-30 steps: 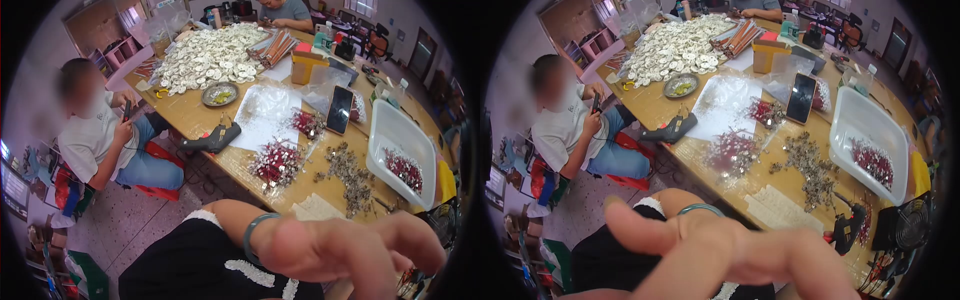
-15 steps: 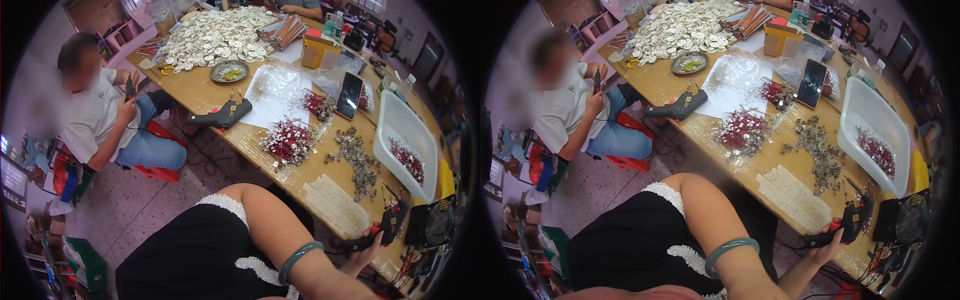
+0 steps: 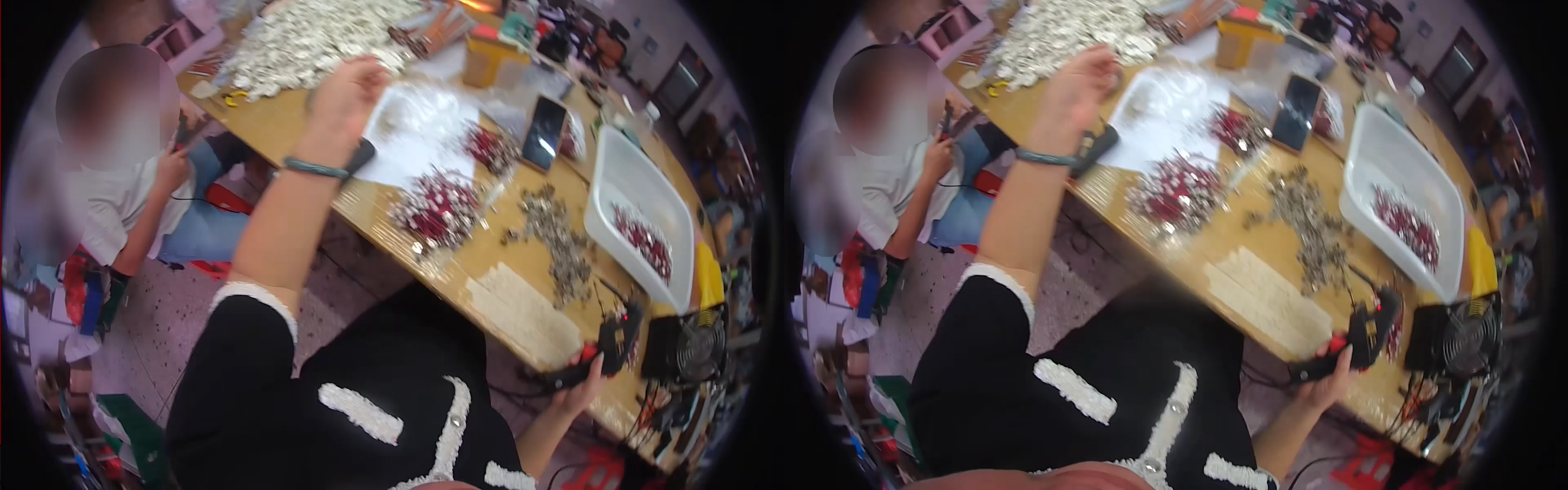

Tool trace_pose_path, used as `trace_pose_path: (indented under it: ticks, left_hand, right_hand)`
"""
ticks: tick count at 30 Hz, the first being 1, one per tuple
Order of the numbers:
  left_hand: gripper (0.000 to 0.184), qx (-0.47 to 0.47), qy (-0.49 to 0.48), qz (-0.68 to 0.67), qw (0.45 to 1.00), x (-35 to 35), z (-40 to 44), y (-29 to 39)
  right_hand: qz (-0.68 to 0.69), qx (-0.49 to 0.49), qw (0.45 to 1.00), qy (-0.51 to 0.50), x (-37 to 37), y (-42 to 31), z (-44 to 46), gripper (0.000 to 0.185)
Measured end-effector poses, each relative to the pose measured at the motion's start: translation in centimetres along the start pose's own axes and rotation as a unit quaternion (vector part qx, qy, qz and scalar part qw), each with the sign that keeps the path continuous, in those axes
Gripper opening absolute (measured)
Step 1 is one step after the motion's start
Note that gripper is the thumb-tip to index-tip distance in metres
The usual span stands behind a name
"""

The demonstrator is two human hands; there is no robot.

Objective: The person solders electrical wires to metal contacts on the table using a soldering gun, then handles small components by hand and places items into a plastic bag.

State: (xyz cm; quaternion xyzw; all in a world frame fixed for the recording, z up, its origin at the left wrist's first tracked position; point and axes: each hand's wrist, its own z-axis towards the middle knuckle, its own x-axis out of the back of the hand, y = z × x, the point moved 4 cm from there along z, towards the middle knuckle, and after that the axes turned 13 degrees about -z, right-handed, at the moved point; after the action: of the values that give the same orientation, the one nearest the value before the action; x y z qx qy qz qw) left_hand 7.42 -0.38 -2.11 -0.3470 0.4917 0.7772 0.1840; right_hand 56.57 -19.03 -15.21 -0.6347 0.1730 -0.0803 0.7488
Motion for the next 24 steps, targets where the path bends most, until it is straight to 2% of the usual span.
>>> trace_pose_path:
  ticks: [1,4,8,11,12,15,16,19,20,22,24]
  left_hand:
    - [0.016,0.016,0.018,0.011,1.000,1.1,-0.4,-0.5]
    - [0.018,0.137,-0.198,0.192,0.951,-1.1,-4.4,-3.5]
    - [0.010,0.060,-0.262,0.463,0.845,-2.1,-4.0,-7.8]
    - [0.011,0.057,-0.361,0.528,0.767,-2.1,-1.8,-12.3]
    - [0.012,0.083,-0.381,0.542,0.745,-2.2,-1.6,-13.5]
    - [0.013,0.100,-0.440,0.663,0.597,-3.3,-1.8,-15.6]
    - [0.014,0.086,-0.468,0.655,0.586,-2.6,-1.4,-16.9]
    - [0.013,0.079,-0.473,0.678,0.557,-2.8,-1.0,-17.4]
    - [0.010,0.017,-0.476,0.650,0.592,-3.0,-0.9,-17.0]
    - [0.008,-0.005,-0.448,0.608,0.655,-4.6,-1.0,-14.7]
    - [0.007,-0.103,-0.455,0.490,0.736,-6.0,-1.8,-12.6]
  right_hand:
    - [-0.006,0.010,1.000,0.010,-0.6,-0.6,-0.1,0.029]
    - [0.000,0.021,1.000,0.005,-0.8,-0.8,-0.2,0.029]
    - [-0.009,0.009,1.000,0.017,-1.0,-0.9,-0.3,0.030]
    - [-0.006,0.002,1.000,0.012,-1.1,-1.0,-0.2,0.031]
    - [-0.003,0.004,1.000,0.011,-1.2,-1.1,-0.2,0.031]
    - [0.006,0.003,1.000,0.011,-1.2,-1.0,-0.2,0.031]
    - [0.008,0.003,1.000,0.013,-1.1,-1.0,-0.2,0.031]
    - [0.016,-0.002,1.000,0.023,-0.8,-0.7,0.0,0.033]
    - [0.013,-0.008,1.000,0.026,-0.7,-0.7,0.0,0.035]
    - [0.011,-0.006,1.000,0.022,-0.7,-0.8,0.1,0.036]
    - [0.010,-0.004,1.000,0.023,-0.8,-0.9,0.2,0.037]
